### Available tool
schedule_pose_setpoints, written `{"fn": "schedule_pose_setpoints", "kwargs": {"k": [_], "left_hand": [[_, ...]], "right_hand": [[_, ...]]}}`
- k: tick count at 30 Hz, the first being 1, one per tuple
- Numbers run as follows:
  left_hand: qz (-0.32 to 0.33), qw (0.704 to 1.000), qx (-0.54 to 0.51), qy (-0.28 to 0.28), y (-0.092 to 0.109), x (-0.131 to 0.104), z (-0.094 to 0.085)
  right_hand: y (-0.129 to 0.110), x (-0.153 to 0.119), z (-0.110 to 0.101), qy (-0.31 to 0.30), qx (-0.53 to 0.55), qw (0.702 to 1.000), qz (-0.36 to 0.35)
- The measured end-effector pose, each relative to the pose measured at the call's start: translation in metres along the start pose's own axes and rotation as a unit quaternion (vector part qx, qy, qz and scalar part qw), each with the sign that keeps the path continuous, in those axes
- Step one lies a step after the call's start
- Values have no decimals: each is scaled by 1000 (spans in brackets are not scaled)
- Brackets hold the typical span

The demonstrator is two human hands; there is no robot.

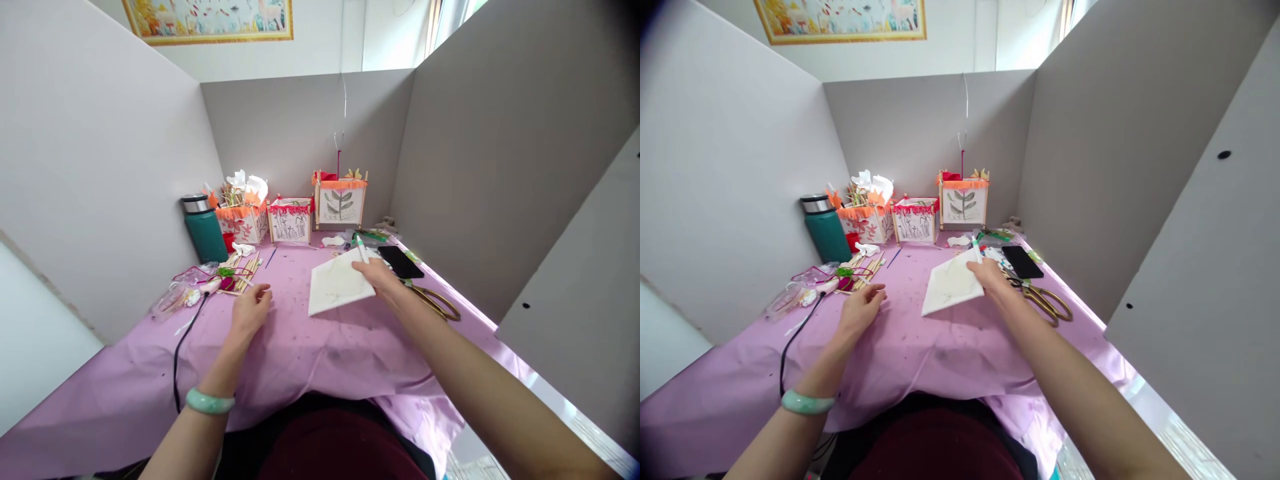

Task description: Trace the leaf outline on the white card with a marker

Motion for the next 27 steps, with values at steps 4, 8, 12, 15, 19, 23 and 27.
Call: {"fn": "schedule_pose_setpoints", "kwargs": {"k": [4,8,12,15,19,23,27], "left_hand": [[12,999,7,-36,16,-3,16],[43,996,73,-41,17,-8,20],[80,988,129,-24,24,-3,21],[123,975,183,-36,41,13,29],[140,963,221,-61,55,37,47],[128,955,257,-74,50,46,61],[137,951,264,-84,43,50,66]], "right_hand": [[3,-24,23,-47,-48,998,13],[10,-28,23,-54,-247,966,-59],[5,-12,20,-37,-244,966,-78],[-9,1,31,-14,-209,975,-70],[-21,1,61,-23,-236,964,-124],[-8,-3,77,-58,-313,940,-119],[11,6,60,-13,-299,952,-65]]}}
Point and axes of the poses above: each hand's wrist, its own x-axis towards the middle knuckle, its own z-axis out of the palm, y = z × x, the point moved 2 cm from there along x, towards the middle knuckle, and after that the axes turned 13 degrees about -z, right-handed, at the moved point
